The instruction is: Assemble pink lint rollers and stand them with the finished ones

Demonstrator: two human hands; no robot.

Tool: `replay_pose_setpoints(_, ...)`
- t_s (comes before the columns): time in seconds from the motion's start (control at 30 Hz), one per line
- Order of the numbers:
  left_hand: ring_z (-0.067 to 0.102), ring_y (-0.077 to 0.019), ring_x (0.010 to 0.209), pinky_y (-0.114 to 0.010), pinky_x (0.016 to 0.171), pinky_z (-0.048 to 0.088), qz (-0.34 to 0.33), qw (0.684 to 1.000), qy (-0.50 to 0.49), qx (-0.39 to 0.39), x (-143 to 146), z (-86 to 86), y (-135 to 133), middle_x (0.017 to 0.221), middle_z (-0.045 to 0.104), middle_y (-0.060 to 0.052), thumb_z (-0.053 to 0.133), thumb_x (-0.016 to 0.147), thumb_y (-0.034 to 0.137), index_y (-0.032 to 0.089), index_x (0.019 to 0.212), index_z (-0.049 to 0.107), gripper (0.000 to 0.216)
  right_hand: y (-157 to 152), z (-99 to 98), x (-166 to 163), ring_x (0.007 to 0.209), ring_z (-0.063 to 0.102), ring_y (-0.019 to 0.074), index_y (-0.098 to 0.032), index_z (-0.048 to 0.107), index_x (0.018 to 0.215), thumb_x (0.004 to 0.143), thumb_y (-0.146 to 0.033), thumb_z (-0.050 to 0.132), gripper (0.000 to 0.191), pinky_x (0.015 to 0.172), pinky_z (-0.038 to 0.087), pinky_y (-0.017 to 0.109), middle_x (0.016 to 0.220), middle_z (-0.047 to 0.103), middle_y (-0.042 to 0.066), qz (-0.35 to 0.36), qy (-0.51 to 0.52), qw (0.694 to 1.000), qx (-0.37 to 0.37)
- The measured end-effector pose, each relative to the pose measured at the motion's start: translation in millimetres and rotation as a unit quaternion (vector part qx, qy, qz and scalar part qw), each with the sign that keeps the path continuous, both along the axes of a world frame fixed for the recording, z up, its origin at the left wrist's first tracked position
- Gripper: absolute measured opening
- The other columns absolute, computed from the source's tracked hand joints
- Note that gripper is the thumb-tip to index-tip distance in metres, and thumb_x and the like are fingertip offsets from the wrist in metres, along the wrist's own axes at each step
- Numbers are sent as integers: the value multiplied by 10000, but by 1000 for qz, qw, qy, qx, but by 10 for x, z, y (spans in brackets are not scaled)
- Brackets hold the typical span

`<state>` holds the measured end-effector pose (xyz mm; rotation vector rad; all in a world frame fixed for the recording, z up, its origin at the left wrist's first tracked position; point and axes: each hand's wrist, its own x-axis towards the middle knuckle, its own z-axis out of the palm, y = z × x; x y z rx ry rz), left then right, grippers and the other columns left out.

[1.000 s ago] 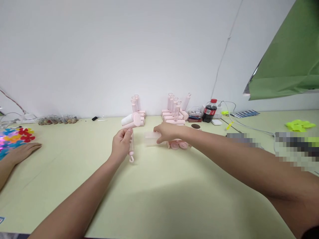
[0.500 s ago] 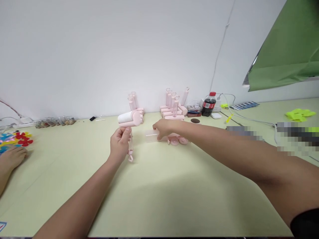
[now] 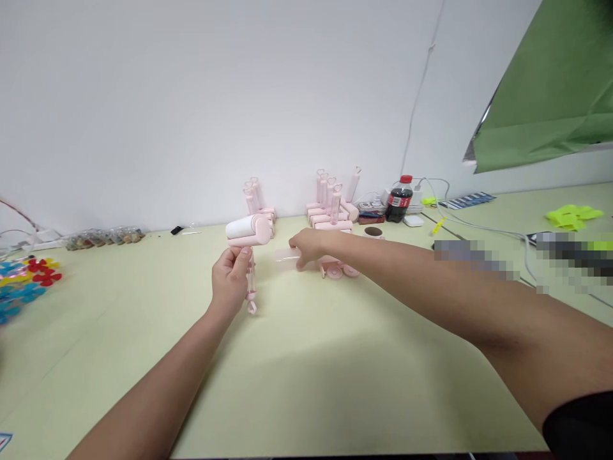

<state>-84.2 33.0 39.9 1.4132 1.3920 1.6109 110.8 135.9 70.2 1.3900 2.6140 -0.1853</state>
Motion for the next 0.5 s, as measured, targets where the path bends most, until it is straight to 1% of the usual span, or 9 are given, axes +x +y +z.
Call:
replay_pose_setpoints(0.1,504,-110,546,-175,405,357,-3,1000,8,-4,2,11,-18,576,464,39,592,835,436,190,675,515,303,-18,16,36,1065,591,360,-175,612,1196,599,-417,824,679,732,453,346,1126,669,152,-7,40,999,10)
replay_pose_setpoints(0.13,465,-95,498,-177,401,353,-4,1000,10,-10,2,16,-28,558,447,48,595,836,433,190,666,506,310,-51,32,60,1098,573,362,-176,579,1244,630,-409,806,695,755,456,351,1166,652,158,-11,59,998,18)
replay_pose_setpoints(0.2,379,-73,410,-184,373,330,-7,1000,6,-26,8,23,-49,525,411,69,601,835,440,193,678,499,309,-176,67,120,1129,559,324,-187,453,1369,767,-398,693,681,785,463,342,1265,600,157,-17,109,993,39)
replay_pose_setpoints(0.27,345,-63,375,-187,352,308,-10,1000,4,-25,39,26,-74,524,414,76,614,826,450,195,711,511,298,-385,87,184,1053,600,229,-226,285,1460,906,-348,504,608,767,481,299,1334,552,126,-27,200,979,36)
replay_pose_setpoints(0.3,354,-58,377,-185,352,309,-12,1000,7,-16,70,24,-89,547,442,71,625,818,453,192,728,523,294,-514,84,211,969,624,204,-242,289,1449,907,-327,501,588,728,491,289,1313,564,116,-50,322,945,-6)
replay_pose_setpoints(0.37,404,-51,408,-181,371,336,-23,1000,15,2,172,13,-129,632,517,49,651,799,457,181,756,540,301,-791,53,251,902,629,192,-234,285,1434,878,-366,560,634,709,512,300,1230,602,110,-77,505,853,-107)
replay_pose_setpoints(0.43,462,-51,431,-180,387,370,-61,998,14,-4,324,-6,-191,709,568,26,661,793,469,174,791,540,318,-1039,-2,275,897,624,192,-217,289,1420,843,-442,623,703,735,528,327,1184,607,119,-85,595,777,-188)
replay_pose_setpoints(0.47,492,-58,436,-183,389,387,-94,995,11,-20,413,-18,-232,728,580,19,654,798,480,175,814,533,328,-1136,-30,288,904,622,190,-217,308,1399,833,-473,634,702,753,530,333,1180,601,116,-81,626,750,-198)
replay_pose_setpoints(0.5,528,-70,448,-188,392,408,-133,990,8,-39,505,-30,-278,748,590,11,643,806,488,177,840,525,334,-1210,-53,306,896,623,188,-213,329,1368,833,-499,628,676,755,530,334,1144,607,107,-87,655,728,-183)
